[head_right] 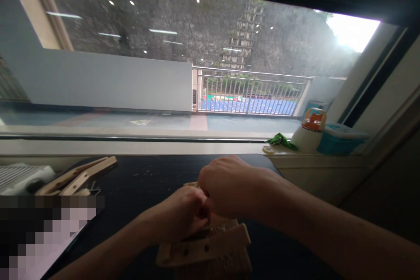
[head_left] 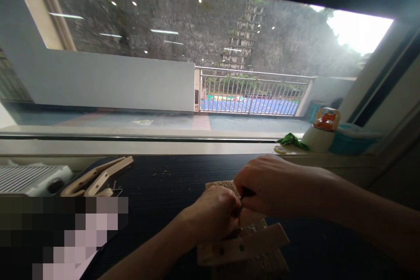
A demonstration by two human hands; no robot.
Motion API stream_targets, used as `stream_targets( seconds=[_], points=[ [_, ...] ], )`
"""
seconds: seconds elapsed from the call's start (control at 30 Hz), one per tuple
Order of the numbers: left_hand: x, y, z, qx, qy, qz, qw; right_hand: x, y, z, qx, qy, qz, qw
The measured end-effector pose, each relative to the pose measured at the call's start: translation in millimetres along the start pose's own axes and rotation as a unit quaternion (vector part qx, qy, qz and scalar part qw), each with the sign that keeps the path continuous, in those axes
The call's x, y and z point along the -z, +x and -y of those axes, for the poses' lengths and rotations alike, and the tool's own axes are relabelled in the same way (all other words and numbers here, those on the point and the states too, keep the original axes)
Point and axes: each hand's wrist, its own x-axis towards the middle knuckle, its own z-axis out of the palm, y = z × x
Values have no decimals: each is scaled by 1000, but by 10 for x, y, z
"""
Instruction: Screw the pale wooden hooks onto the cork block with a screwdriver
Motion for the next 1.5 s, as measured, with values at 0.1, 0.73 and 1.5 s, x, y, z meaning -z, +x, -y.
stream_targets(
  seconds=[0.1, 0.73, 1.5],
  points=[
    [-4, 4, 7, -2, -6, 2, 1000, -8, -6, -10, -38, -17, -5, 999],
    [18, -1, -2, 15, -34, 26, 999, -66, -74, -112, -32, 15, -37, 999],
    [244, -52, 24, 6, -46, 38, 998, -23, -81, -58, -27, 2, -31, 999]
  ],
)
